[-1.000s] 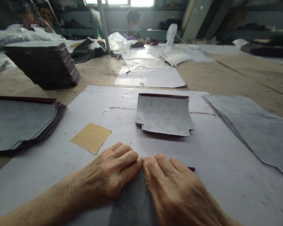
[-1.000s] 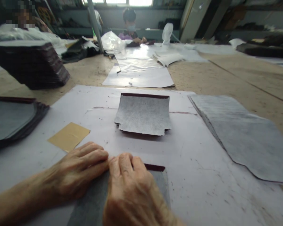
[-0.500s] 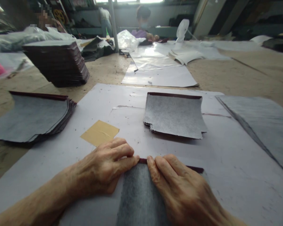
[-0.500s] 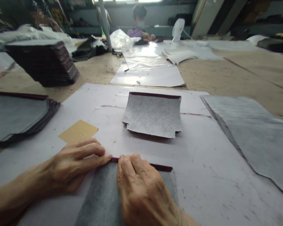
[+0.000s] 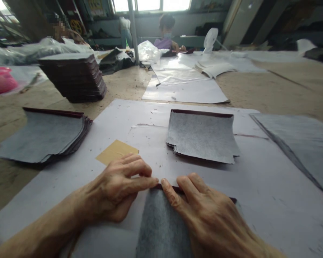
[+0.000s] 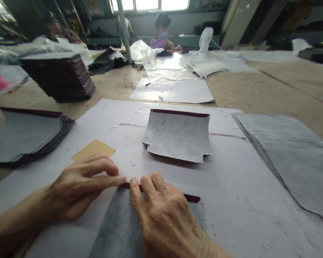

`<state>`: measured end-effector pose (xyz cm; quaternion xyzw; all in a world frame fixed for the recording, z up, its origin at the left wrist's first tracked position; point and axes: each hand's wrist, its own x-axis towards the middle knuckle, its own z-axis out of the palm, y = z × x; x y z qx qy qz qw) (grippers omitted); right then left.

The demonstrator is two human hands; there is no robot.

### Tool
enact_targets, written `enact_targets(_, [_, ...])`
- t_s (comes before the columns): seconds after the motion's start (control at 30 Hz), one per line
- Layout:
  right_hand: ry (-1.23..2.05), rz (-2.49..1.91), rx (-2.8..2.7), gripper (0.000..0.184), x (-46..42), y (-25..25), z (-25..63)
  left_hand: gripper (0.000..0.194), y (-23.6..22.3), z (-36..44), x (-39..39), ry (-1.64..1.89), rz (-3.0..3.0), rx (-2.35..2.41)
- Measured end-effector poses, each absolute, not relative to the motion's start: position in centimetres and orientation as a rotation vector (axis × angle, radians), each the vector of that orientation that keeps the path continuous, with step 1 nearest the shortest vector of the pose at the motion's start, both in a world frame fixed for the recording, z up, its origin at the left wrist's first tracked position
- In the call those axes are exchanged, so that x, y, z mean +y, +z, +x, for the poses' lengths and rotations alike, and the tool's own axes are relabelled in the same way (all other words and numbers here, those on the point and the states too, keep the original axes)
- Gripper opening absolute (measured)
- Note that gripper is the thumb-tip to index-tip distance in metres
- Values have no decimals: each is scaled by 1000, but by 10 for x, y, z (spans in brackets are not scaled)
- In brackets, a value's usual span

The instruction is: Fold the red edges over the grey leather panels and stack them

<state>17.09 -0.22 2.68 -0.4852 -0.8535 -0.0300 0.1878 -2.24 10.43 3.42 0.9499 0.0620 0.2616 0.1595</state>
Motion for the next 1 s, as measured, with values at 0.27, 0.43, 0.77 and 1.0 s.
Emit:
enact_targets(0.27, [34, -1412, -2429, 55, 3, 27, 175, 27, 41, -34, 57, 565, 2707, 485])
enact_targets(0.43, [143, -1464, -2476, 62, 7, 31, 174, 32, 28, -40, 47, 687, 2727, 539])
enact_targets(0.77, [112, -1515, -2477, 67, 7, 31, 171, 31, 31, -36, 49, 739, 2729, 529])
enact_targets(1.0, [54, -1529, -2494, 73, 8, 36, 167, 32, 31, -37, 48, 693, 2692, 555])
